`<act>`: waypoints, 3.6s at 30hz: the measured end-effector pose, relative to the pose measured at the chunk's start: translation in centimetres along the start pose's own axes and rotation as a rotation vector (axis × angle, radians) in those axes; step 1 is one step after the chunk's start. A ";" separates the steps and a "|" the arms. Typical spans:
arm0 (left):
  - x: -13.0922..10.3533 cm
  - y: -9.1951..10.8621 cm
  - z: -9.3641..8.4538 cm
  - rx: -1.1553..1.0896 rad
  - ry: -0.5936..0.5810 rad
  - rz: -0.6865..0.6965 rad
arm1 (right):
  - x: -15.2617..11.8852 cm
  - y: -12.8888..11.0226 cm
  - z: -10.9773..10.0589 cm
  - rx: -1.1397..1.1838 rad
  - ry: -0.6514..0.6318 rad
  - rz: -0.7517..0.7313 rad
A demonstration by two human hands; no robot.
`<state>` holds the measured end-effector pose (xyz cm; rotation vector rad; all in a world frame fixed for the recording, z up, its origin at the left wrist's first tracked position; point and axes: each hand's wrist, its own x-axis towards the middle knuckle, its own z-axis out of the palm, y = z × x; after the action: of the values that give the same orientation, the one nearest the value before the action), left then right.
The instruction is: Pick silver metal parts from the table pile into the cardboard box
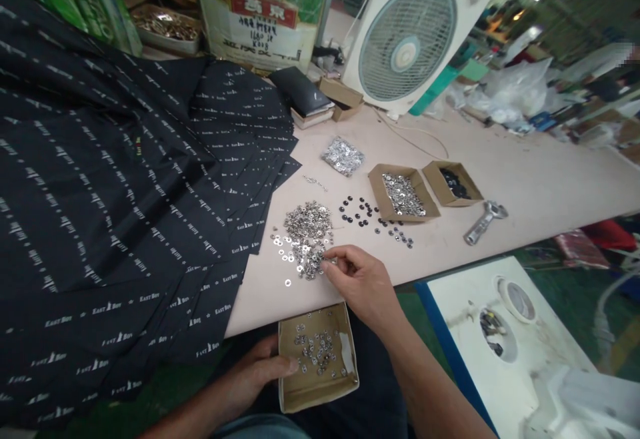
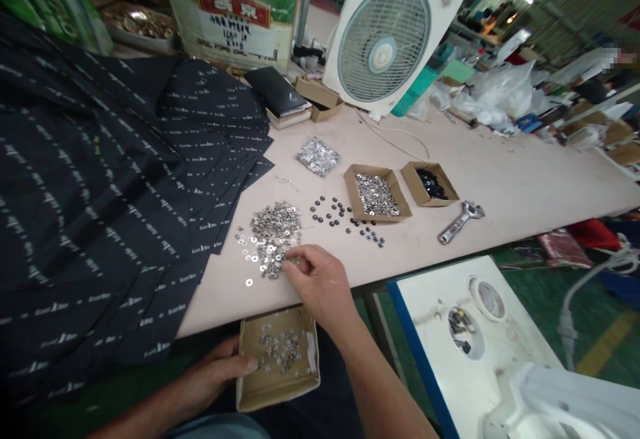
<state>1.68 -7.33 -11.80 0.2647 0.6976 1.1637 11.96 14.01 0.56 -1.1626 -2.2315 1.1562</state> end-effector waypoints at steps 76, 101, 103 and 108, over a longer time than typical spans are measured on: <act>0.2 -0.4 -0.2 0.006 0.011 -0.032 | -0.6 1.6 -2.8 0.585 -0.005 0.347; 0.3 -0.3 -0.1 0.040 0.023 -0.052 | -1.1 1.0 -1.7 0.166 -0.072 0.215; 0.2 -0.2 0.0 0.040 0.021 -0.042 | -1.2 1.0 -1.2 -0.059 -0.060 0.128; 0.3 0.0 0.2 0.041 0.018 -0.035 | -1.4 1.3 -0.2 -0.239 -0.016 0.037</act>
<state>1.85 -7.04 -11.71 0.2758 0.7393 1.1209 13.54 13.38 -0.30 -1.2940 -2.4210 0.9328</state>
